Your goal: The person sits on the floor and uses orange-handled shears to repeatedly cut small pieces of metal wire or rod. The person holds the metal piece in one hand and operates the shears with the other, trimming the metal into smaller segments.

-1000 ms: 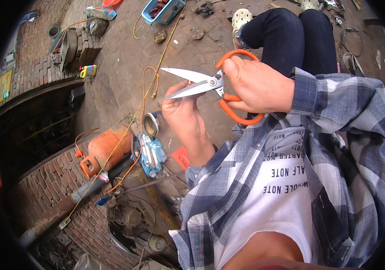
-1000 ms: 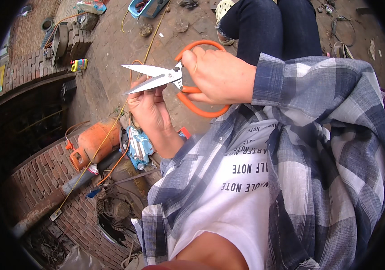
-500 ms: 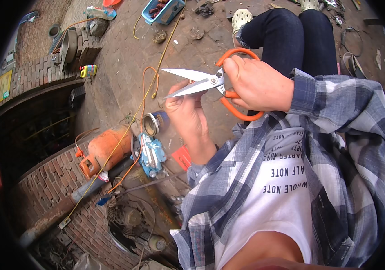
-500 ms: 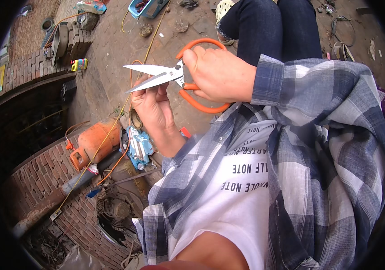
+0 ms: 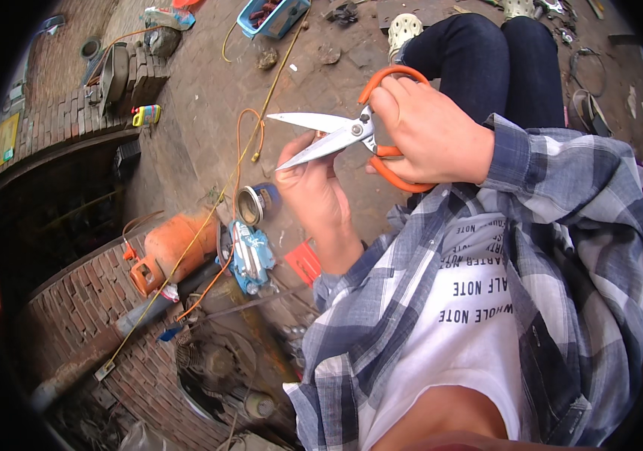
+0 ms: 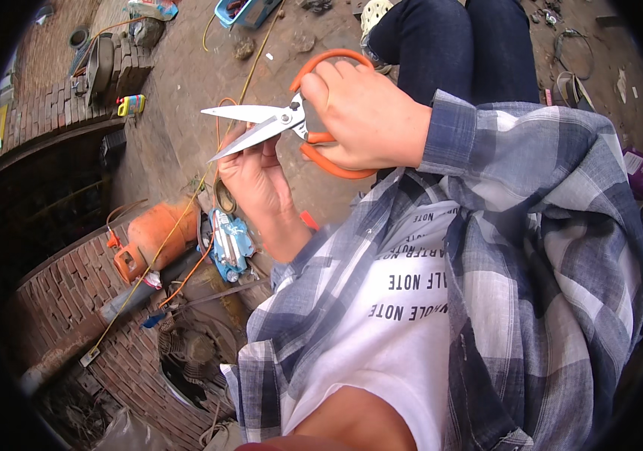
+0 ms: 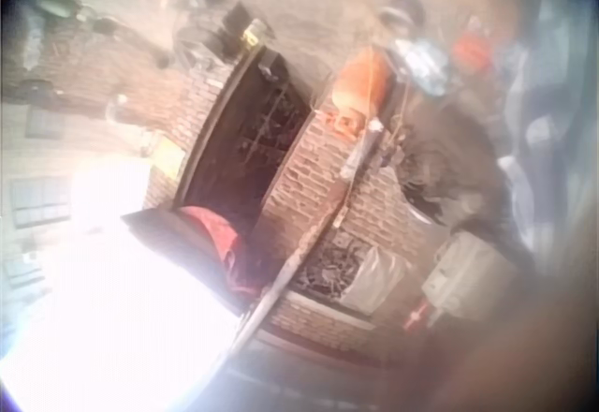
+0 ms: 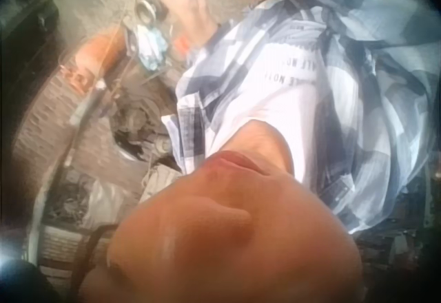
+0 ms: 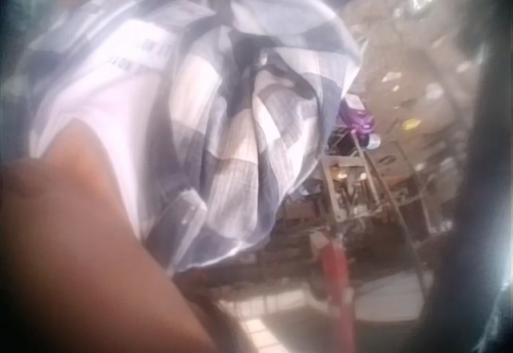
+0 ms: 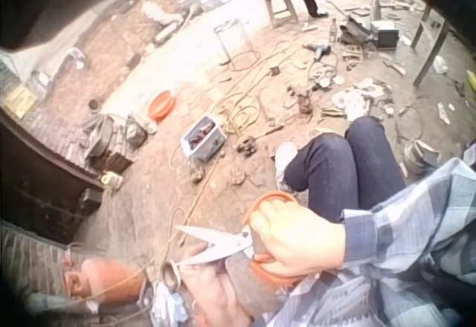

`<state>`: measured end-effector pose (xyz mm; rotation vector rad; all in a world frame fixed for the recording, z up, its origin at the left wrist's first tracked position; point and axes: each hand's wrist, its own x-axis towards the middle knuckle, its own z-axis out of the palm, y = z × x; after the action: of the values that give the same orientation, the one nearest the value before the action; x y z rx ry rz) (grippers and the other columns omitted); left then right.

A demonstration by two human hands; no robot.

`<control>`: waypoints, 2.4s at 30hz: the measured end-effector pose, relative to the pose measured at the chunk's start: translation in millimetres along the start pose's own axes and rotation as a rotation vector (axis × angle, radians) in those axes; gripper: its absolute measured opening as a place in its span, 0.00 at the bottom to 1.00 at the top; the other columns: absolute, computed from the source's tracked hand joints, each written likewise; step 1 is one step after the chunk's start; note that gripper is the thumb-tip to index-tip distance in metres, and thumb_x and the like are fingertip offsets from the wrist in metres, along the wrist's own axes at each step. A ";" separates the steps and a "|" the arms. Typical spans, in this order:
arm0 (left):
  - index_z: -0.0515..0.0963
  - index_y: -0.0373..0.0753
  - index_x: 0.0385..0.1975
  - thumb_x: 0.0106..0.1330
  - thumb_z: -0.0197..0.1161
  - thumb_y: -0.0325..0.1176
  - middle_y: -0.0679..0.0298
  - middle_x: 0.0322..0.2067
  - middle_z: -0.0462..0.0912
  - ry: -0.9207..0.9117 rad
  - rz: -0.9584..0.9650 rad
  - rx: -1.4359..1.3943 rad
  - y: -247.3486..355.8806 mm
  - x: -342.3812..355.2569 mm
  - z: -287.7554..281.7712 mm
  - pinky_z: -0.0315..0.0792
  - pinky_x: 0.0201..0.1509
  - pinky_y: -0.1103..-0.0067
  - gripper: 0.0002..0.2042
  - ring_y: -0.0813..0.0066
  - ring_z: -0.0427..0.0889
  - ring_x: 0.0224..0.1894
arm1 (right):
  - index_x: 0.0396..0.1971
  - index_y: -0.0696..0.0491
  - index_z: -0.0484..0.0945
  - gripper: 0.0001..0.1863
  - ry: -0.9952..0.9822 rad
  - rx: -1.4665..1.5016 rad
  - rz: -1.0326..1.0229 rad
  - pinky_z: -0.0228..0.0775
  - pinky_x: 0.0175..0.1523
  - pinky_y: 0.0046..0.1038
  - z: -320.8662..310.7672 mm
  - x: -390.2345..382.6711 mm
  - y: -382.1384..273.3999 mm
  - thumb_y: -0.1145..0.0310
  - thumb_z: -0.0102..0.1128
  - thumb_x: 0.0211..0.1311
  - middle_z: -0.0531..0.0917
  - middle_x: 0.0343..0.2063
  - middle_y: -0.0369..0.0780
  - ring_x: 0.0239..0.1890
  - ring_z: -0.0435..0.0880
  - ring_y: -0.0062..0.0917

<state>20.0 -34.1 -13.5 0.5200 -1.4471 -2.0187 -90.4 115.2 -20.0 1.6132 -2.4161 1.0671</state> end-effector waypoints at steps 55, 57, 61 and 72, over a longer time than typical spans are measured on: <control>0.74 0.35 0.43 0.63 0.60 0.26 0.62 0.33 0.79 -0.147 -0.201 -0.402 15.3 -7.2 13.0 0.73 0.37 0.81 0.10 0.76 0.76 0.33 | 0.42 0.62 0.66 0.29 -0.088 0.688 0.298 0.68 0.42 0.33 -13.5 7.3 -25.7 0.50 0.61 0.57 0.76 0.33 0.49 0.36 0.76 0.41; 0.73 0.35 0.45 0.64 0.59 0.26 0.61 0.36 0.79 -0.167 -0.189 -0.405 17.3 -7.5 13.9 0.73 0.38 0.80 0.11 0.75 0.77 0.35 | 0.42 0.62 0.67 0.30 0.087 0.488 0.122 0.67 0.46 0.35 -6.8 0.6 -22.1 0.52 0.65 0.53 0.74 0.37 0.50 0.42 0.74 0.41; 0.70 0.34 0.50 0.65 0.57 0.28 0.58 0.42 0.79 -0.180 -0.179 -0.418 14.4 -8.4 3.6 0.75 0.41 0.77 0.14 0.71 0.79 0.40 | 0.44 0.61 0.64 0.34 0.065 0.318 0.073 0.63 0.50 0.37 -13.4 -2.1 -19.7 0.57 0.71 0.43 0.68 0.42 0.49 0.45 0.69 0.43; 0.70 0.36 0.49 0.63 0.59 0.26 0.58 0.43 0.79 -0.127 -0.128 -0.341 16.0 -10.8 6.6 0.77 0.46 0.75 0.15 0.68 0.80 0.45 | 0.41 0.61 0.67 0.31 0.144 0.178 0.035 0.64 0.51 0.36 -13.1 -5.6 -16.7 0.55 0.69 0.45 0.71 0.39 0.48 0.45 0.70 0.42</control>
<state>27.8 -26.0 3.5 0.3504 -1.1266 -2.3752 -78.2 123.5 -3.7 1.4867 -2.3226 1.3891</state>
